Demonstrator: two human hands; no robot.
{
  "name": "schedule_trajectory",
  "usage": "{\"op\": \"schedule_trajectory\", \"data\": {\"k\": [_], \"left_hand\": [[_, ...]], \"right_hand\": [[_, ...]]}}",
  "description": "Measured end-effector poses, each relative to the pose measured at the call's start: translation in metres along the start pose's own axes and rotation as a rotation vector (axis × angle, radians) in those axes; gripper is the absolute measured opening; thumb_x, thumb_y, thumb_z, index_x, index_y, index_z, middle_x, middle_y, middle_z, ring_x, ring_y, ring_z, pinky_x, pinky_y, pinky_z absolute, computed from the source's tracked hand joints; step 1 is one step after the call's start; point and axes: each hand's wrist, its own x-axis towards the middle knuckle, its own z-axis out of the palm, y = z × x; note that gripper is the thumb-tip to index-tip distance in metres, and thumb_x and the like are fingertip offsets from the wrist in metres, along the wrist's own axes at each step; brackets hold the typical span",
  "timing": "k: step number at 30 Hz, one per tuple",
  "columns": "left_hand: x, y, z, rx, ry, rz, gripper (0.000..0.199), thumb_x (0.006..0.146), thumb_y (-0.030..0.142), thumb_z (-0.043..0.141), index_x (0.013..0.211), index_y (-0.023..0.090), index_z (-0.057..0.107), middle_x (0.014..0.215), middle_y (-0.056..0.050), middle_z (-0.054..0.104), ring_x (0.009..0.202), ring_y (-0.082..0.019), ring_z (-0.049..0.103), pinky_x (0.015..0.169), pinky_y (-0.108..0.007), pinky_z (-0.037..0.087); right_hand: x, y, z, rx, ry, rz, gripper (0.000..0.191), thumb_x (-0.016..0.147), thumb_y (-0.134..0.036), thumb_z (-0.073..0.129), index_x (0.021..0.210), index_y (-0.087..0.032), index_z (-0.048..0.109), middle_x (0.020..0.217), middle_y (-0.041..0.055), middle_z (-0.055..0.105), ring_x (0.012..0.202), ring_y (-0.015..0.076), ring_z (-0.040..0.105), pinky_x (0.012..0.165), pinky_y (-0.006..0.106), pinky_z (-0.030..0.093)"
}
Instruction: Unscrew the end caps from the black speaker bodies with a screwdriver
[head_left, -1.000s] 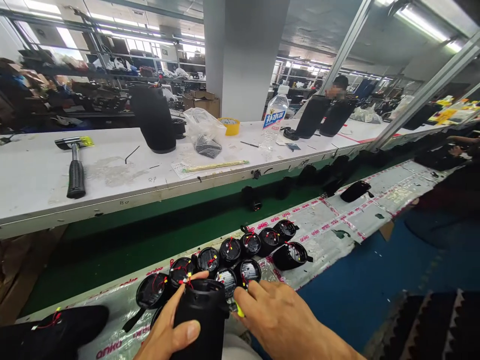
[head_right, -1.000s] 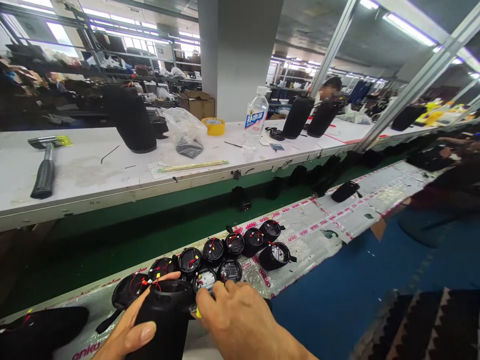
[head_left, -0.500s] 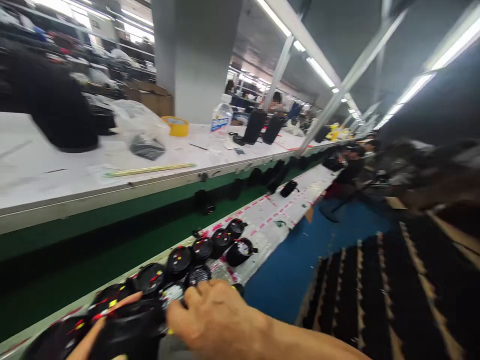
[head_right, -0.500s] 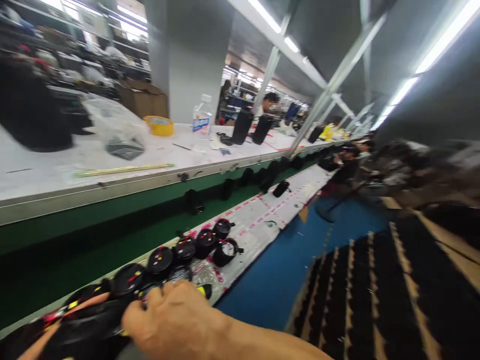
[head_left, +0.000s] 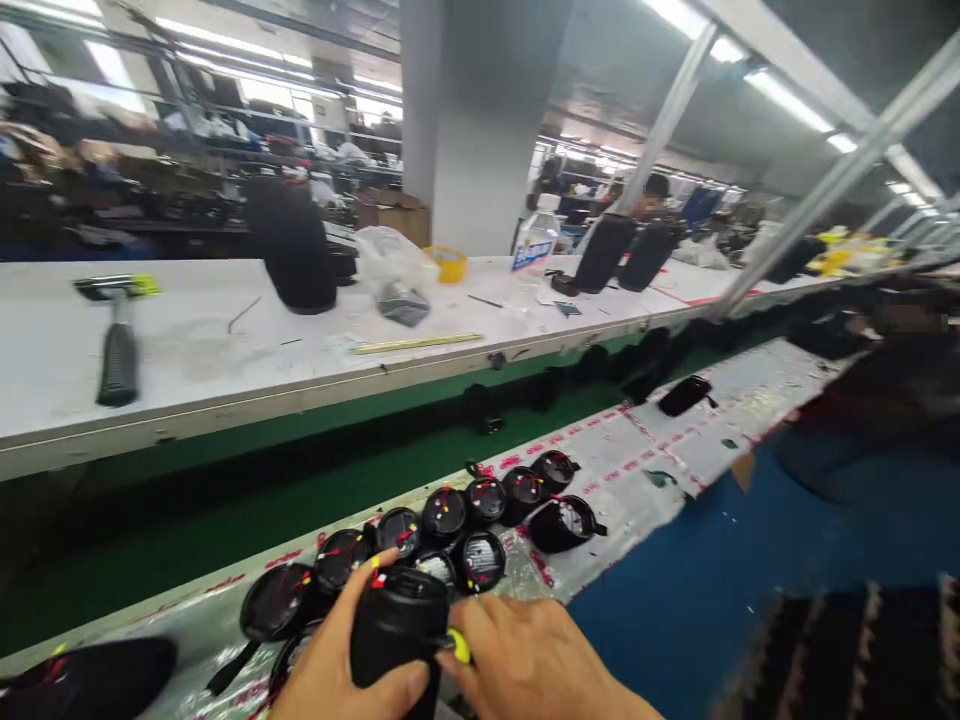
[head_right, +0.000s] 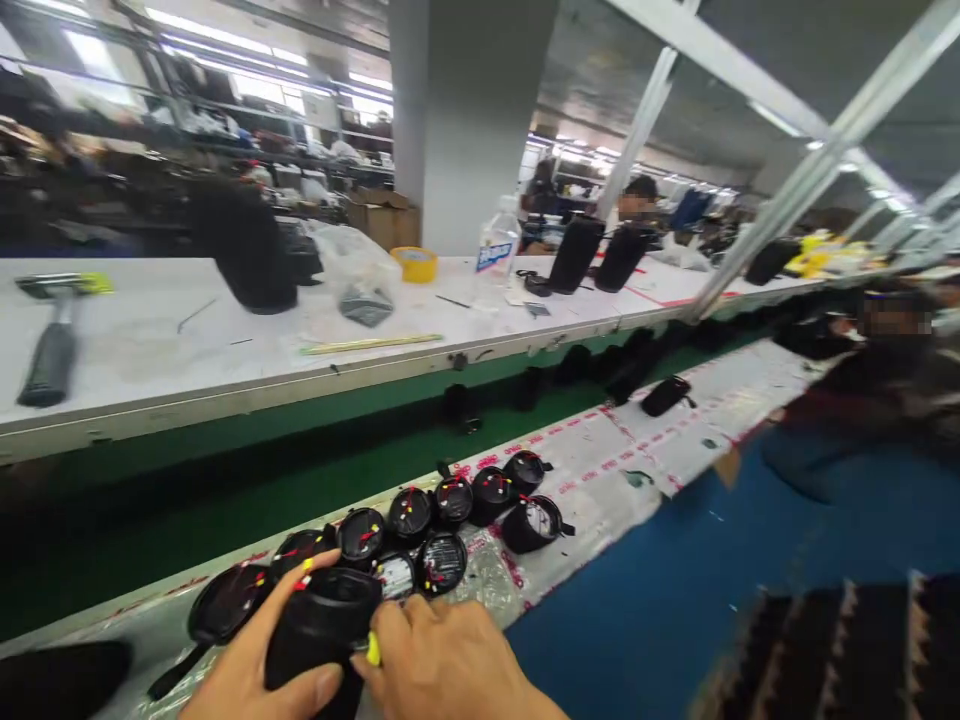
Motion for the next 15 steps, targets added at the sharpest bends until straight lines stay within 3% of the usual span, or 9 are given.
{"op": "schedule_trajectory", "data": {"k": [3, 7, 11, 15], "left_hand": [[-0.008, 0.02, 0.006, 0.032, 0.04, -0.051, 0.085, 0.06, 0.035, 0.061, 0.142, 0.02, 0.045, 0.107, -0.005, 0.078, 0.099, -0.034, 0.07, 0.089, -0.044, 0.051], [-0.015, 0.036, 0.009, 0.047, 0.059, -0.082, 0.083, 0.059, 0.034, 0.058, 0.14, 0.019, 0.047, 0.103, -0.006, 0.077, 0.098, -0.034, 0.069, 0.084, -0.042, 0.05], [-0.017, 0.038, 0.009, 0.038, 0.062, -0.092, 0.083, 0.058, 0.032, 0.056, 0.139, 0.017, 0.047, 0.093, -0.003, 0.075, 0.083, -0.03, 0.068, 0.074, -0.038, 0.05], [-0.016, 0.032, 0.013, 0.05, 0.087, -0.062, 0.081, 0.057, 0.028, 0.056, 0.137, 0.02, 0.049, 0.095, -0.002, 0.074, 0.081, -0.028, 0.067, 0.076, -0.038, 0.05]], "right_hand": [[-0.001, -0.002, 0.004, -0.006, 0.009, -0.007, 0.027, 0.095, -0.045, 0.062, 0.087, -0.027, 0.044, 0.064, -0.0063, 0.062, 0.048, 0.0179, 0.064, 0.041, 0.034, 0.036], [0.0, -0.002, 0.0, -0.021, -0.104, -0.077, 0.024, 0.094, -0.038, 0.065, 0.092, -0.026, 0.045, 0.069, -0.006, 0.064, 0.053, 0.0166, 0.066, 0.042, 0.033, 0.038], [0.001, 0.001, -0.003, -0.051, -0.128, -0.093, 0.026, 0.091, -0.034, 0.069, 0.091, -0.027, 0.044, 0.069, -0.0063, 0.063, 0.053, 0.0166, 0.066, 0.042, 0.032, 0.04], [0.001, 0.001, -0.002, -0.068, -0.125, -0.115, 0.026, 0.089, -0.032, 0.069, 0.092, -0.027, 0.044, 0.068, -0.0063, 0.064, 0.053, 0.0166, 0.067, 0.042, 0.033, 0.04]]}}
